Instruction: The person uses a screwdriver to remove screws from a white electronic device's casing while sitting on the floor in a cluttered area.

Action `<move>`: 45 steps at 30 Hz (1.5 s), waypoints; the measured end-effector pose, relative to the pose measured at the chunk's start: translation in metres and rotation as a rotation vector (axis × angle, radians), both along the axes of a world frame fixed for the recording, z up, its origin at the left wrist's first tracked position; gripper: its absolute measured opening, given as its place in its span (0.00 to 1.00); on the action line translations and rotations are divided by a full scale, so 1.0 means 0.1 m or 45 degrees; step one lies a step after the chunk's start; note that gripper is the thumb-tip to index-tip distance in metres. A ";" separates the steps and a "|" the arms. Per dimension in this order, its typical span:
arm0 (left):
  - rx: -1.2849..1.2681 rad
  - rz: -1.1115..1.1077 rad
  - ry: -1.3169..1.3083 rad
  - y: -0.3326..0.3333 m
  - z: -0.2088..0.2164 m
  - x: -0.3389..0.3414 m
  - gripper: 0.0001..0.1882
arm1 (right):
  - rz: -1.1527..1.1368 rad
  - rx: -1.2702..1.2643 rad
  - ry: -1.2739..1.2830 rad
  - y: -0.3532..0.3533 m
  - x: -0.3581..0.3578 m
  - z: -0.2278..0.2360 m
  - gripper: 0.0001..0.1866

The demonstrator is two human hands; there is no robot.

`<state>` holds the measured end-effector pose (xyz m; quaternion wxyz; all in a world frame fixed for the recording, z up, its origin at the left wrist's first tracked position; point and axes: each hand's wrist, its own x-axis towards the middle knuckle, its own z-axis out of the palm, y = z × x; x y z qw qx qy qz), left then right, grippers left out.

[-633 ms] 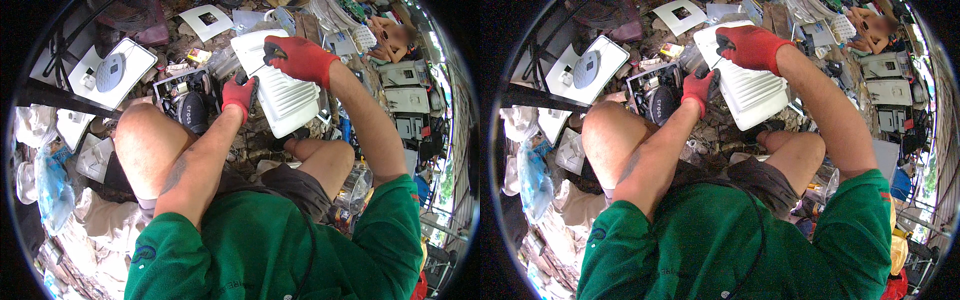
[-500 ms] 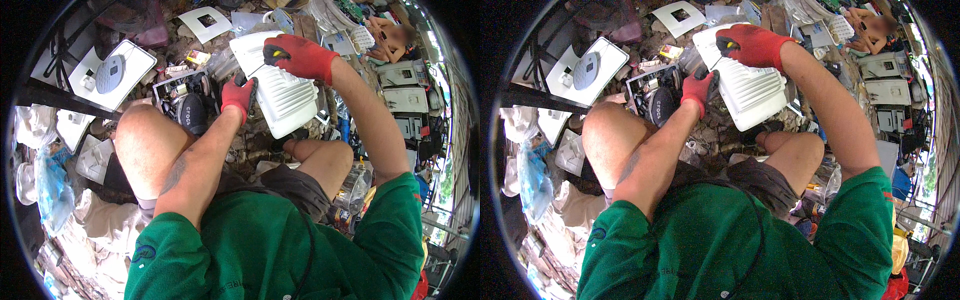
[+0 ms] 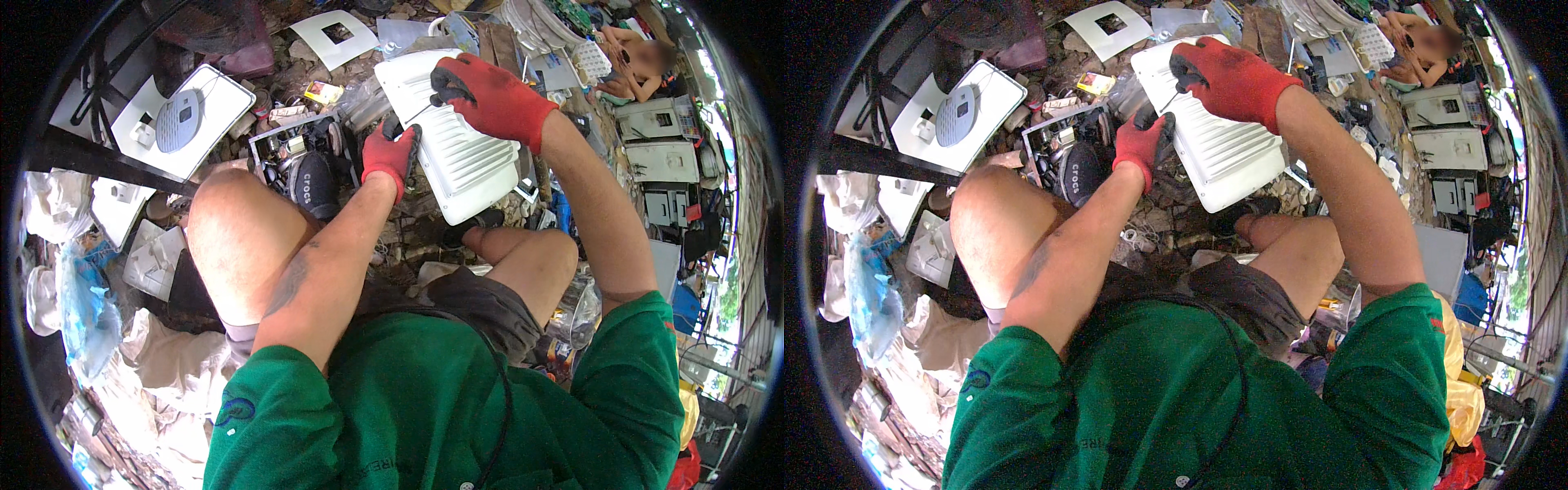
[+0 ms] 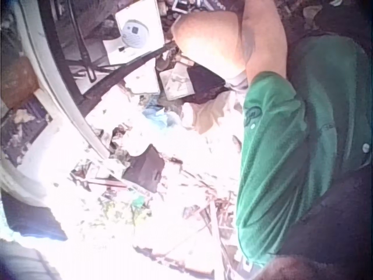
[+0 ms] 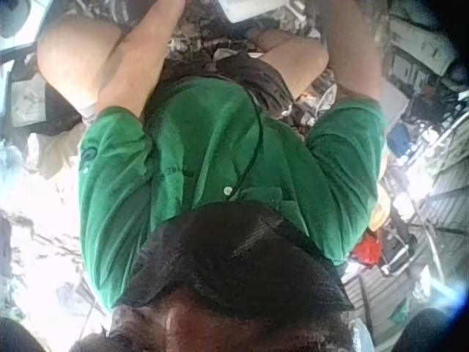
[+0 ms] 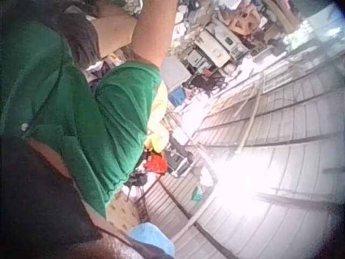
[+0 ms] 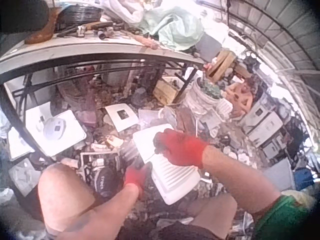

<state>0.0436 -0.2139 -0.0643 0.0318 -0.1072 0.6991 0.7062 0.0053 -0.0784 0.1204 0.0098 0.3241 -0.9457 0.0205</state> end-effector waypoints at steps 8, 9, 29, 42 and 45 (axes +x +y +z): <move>-0.009 0.018 0.025 -0.04 -0.15 -0.04 0.18 | -0.598 0.428 -0.338 -0.33 -0.04 0.31 0.20; -0.042 0.015 0.006 -0.05 -0.14 -0.03 0.19 | -0.426 0.322 -0.299 -0.28 -0.04 0.26 0.20; -0.247 0.095 0.231 0.00 0.14 -0.02 0.24 | -0.476 0.146 -0.253 -0.16 0.09 0.20 0.20; -0.382 -0.776 0.462 -0.54 0.59 -0.61 0.17 | 0.037 -0.661 0.036 0.11 0.15 -0.24 0.24; -0.345 -0.813 0.446 -0.48 0.64 -0.55 0.17 | 0.001 -0.830 -0.081 0.11 0.24 -0.16 0.27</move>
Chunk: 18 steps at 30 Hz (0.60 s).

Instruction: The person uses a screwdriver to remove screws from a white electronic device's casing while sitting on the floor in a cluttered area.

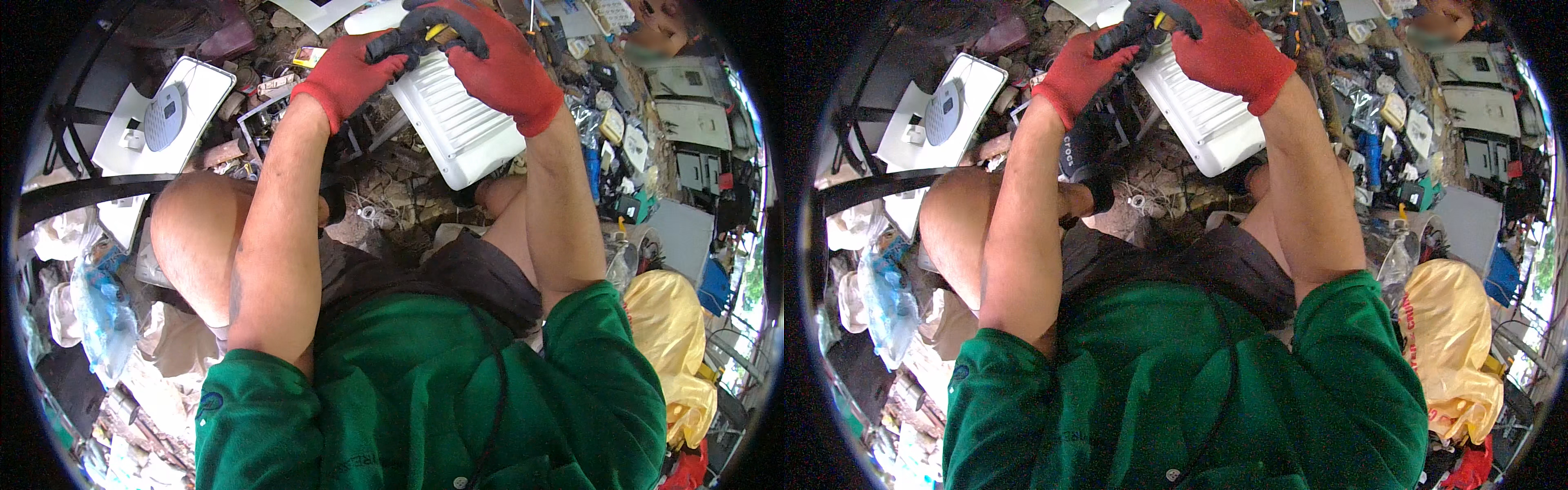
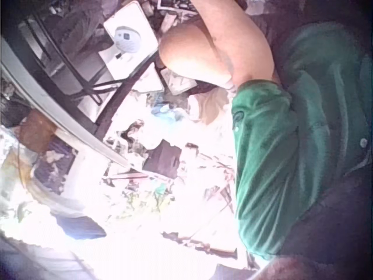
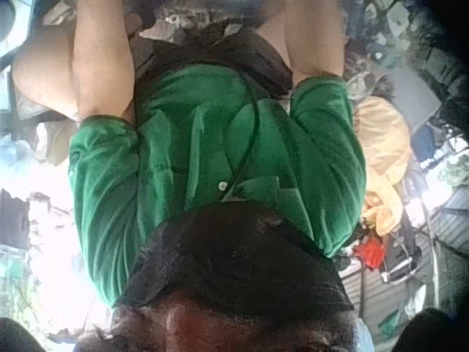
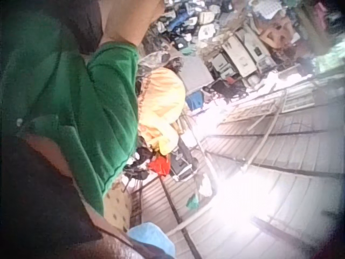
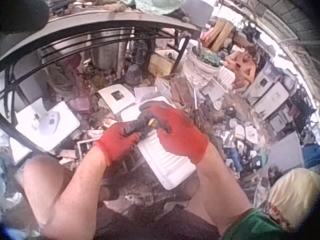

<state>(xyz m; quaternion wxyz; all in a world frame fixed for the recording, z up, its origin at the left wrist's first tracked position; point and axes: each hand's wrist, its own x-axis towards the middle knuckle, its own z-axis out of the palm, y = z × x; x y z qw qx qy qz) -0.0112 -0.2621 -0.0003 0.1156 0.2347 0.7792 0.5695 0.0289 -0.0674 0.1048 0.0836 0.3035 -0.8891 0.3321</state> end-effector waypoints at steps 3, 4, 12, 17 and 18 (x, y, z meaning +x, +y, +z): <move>-0.043 0.068 0.140 0.03 -0.01 0.02 0.17 | 0.108 0.019 0.116 0.03 -0.01 -0.04 0.29; -0.079 0.101 0.200 -0.03 -0.04 -0.03 0.17 | 0.081 -0.001 0.152 -0.01 0.00 -0.06 0.29; 0.100 0.105 -0.015 0.18 0.31 0.08 0.14 | -0.185 0.013 0.152 0.02 0.09 -0.12 0.27; 0.227 -0.035 0.021 0.11 0.34 0.10 0.15 | -0.012 -0.262 0.116 -0.02 0.08 -0.16 0.25; 0.103 0.019 0.038 0.09 0.34 0.09 0.15 | 0.041 -0.331 0.157 -0.04 0.08 -0.16 0.25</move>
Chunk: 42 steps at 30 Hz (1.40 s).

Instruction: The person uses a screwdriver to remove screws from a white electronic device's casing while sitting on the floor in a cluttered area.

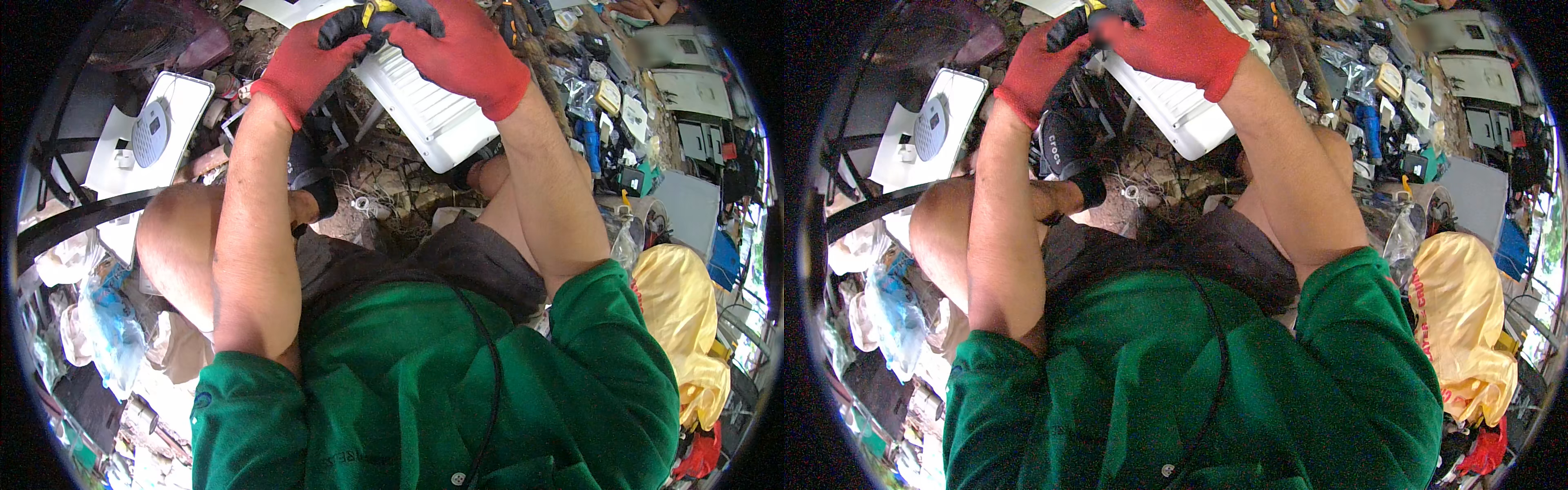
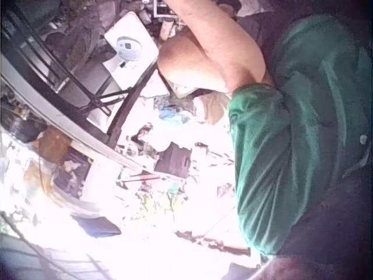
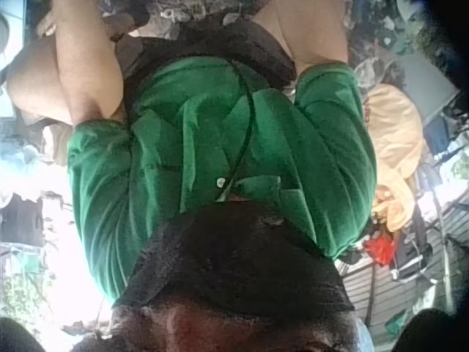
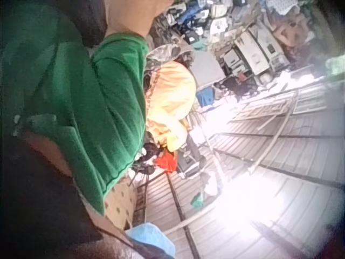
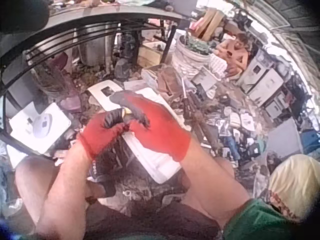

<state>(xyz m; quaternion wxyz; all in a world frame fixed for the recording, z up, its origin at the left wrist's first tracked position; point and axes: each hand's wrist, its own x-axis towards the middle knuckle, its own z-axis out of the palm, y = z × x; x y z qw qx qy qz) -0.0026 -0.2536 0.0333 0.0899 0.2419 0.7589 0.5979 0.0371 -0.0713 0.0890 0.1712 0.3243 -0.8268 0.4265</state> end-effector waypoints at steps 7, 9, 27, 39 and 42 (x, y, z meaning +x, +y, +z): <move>-0.150 0.061 0.073 0.04 0.09 0.02 0.13 | -0.192 0.133 -0.125 -0.03 0.04 -0.08 0.28; -0.145 -0.046 0.067 0.01 0.11 0.00 0.15 | -0.164 0.099 -0.279 0.01 0.02 -0.06 0.28; -0.104 0.143 -0.046 0.07 0.12 0.11 0.17 | -0.188 0.137 -0.060 -0.10 0.13 -0.05 0.26; -0.014 0.099 -0.052 0.04 0.04 0.05 0.16 | -0.242 0.227 -0.014 -0.14 0.12 0.00 0.28; -0.067 0.344 -0.011 -0.13 -0.51 -0.21 0.15 | -0.192 0.134 0.117 -0.15 0.04 -0.10 0.29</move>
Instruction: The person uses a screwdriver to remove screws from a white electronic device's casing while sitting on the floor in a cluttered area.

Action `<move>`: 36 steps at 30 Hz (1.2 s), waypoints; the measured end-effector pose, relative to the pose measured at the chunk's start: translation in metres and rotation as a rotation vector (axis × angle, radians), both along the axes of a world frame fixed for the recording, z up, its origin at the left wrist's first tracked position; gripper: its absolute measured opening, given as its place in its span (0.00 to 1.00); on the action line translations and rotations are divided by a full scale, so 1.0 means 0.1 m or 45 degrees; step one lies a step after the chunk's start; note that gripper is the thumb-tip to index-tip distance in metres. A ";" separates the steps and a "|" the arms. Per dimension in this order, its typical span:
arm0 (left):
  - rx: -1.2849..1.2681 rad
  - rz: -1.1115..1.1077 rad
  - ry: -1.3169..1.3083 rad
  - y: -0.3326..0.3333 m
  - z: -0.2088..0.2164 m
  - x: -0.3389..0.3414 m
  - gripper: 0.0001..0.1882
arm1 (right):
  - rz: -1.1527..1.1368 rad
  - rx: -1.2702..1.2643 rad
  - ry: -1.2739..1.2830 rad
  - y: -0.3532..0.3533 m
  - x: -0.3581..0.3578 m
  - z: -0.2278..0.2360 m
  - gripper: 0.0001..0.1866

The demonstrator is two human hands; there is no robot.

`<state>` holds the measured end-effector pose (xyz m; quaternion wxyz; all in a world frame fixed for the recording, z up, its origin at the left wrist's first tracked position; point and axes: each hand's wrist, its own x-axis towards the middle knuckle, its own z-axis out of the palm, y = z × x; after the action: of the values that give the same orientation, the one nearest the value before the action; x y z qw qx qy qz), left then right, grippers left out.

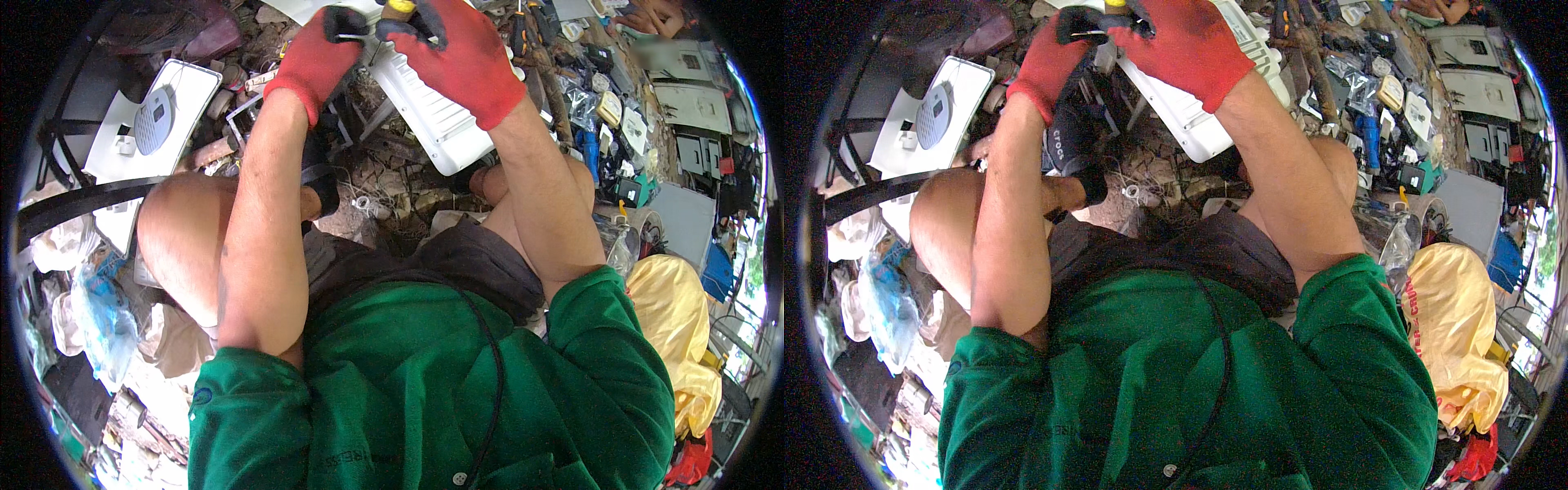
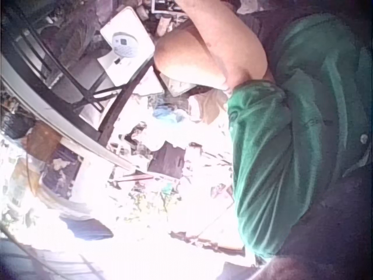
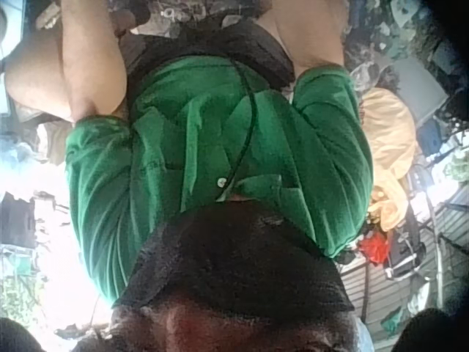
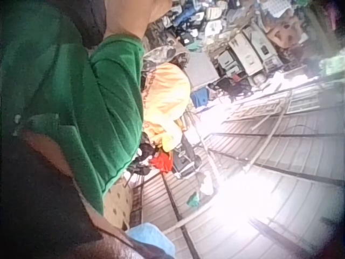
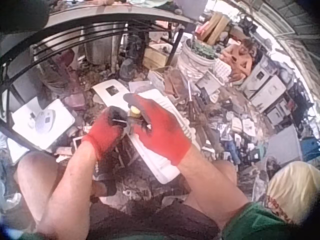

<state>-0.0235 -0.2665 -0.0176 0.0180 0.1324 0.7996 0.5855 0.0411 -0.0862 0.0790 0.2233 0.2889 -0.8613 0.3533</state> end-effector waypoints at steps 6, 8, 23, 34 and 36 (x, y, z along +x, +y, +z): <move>0.022 0.556 -0.390 0.22 -0.53 0.44 0.15 | -0.094 -0.073 -0.113 0.05 0.05 0.01 0.29; 0.146 0.510 -0.402 0.38 -0.58 0.61 0.14 | -0.077 -0.060 -0.075 0.09 0.05 0.00 0.29; 0.434 0.402 -0.465 0.59 -0.53 0.85 0.20 | -0.116 0.090 -0.032 -0.02 0.17 0.03 0.25; 0.269 0.380 -0.450 0.53 -0.53 0.77 0.18 | -0.252 -0.050 -0.044 -0.04 0.13 -0.02 0.24; 0.387 0.381 -0.465 0.54 -0.53 0.77 0.16 | -0.256 -0.033 -0.032 -0.05 0.14 -0.01 0.23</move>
<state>0.0538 -0.2124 -0.0707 0.0548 -0.0937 0.6967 0.7091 0.0554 -0.0912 0.0780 0.2503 0.1938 -0.8841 0.3438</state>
